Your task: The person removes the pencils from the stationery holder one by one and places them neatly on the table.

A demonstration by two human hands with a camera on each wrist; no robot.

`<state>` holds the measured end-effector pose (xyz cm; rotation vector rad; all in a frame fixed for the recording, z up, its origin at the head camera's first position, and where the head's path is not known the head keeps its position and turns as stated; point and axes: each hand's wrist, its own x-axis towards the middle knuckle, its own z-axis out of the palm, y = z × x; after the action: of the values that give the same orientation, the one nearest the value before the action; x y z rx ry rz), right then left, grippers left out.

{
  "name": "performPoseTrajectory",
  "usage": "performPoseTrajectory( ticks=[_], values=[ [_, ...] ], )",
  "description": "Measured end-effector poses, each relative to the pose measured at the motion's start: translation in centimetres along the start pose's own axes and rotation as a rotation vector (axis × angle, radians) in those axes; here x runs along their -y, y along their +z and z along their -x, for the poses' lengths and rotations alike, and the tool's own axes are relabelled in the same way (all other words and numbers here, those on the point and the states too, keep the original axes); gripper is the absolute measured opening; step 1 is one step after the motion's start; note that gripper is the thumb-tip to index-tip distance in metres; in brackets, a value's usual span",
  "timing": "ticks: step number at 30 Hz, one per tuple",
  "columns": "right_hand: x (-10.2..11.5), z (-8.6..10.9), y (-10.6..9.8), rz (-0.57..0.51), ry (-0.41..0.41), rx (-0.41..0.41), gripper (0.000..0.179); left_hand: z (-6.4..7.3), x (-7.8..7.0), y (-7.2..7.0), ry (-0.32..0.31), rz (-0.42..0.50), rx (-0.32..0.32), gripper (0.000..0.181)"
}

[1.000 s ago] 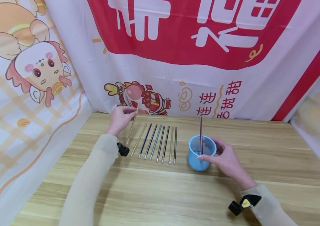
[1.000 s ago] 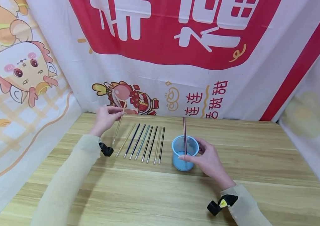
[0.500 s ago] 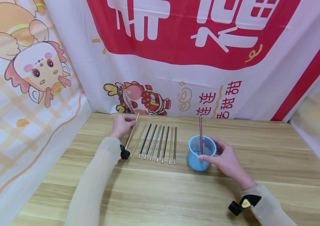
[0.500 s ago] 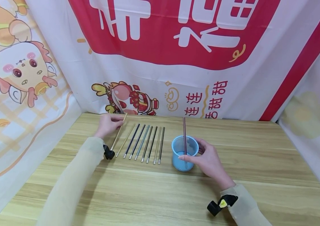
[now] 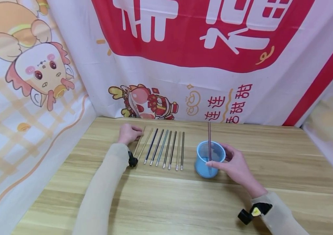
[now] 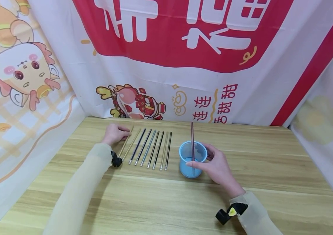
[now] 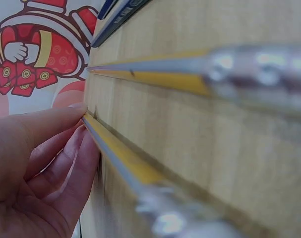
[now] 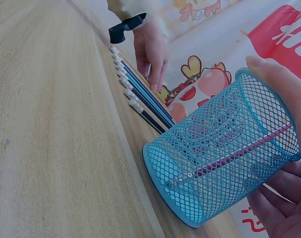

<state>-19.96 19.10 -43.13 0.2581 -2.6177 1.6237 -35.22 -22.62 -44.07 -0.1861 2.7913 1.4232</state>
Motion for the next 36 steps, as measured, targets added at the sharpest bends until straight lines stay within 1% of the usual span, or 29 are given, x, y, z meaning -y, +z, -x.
performPoseTrajectory(
  ticks=[1, 5, 13, 20, 23, 26, 28, 31, 34, 36],
  values=[
    [0.0, 0.0, 0.0, 0.001, 0.0, -0.001, 0.075, 0.0, 0.0, 0.0, -0.014, 0.009, 0.003, 0.016],
    [0.0, 0.0, -0.1, 0.002, 0.002, 0.002, 0.075, 0.0, -0.1, 0.1, -0.032, 0.011, 0.012, 0.016],
    [0.0, 0.0, -0.1, 0.005, -0.001, 0.003, 0.075, 0.0, -0.1, 0.1, -0.012, -0.031, 0.0, 0.015],
    [0.0, 0.0, -0.1, 0.018, -0.006, 0.003, 0.074, 0.1, -0.1, 0.0, -0.027, -0.013, 0.007, 0.02],
    [0.0, 0.0, -0.1, 0.013, -0.005, 0.003, 0.074, 0.3, -0.4, -0.2, -0.016, -0.005, -0.01, 0.023],
    [0.0, 0.0, -0.1, 0.009, -0.004, 0.003, 0.075, 0.7, -1.2, -0.6, 0.016, 0.036, -0.029, 0.027],
    [0.0, 0.0, -0.1, 0.006, 0.0, 0.003, 0.075, 1.0, -2.0, -0.9, 0.049, 0.075, -0.049, 0.029],
    [0.1, 0.0, -0.1, 0.008, 0.009, 0.003, 0.076, 1.4, -3.3, -1.1, 0.103, 0.128, -0.061, 0.035],
    [0.2, 0.0, -0.1, 0.009, 0.016, 0.003, 0.077, 1.8, -4.9, -1.1, 0.144, 0.176, -0.051, 0.039],
    [0.2, 0.0, -0.2, 0.011, 0.016, 0.003, 0.077, 2.3, -6.0, -0.9, 0.165, 0.194, -0.032, 0.041]
  ],
)
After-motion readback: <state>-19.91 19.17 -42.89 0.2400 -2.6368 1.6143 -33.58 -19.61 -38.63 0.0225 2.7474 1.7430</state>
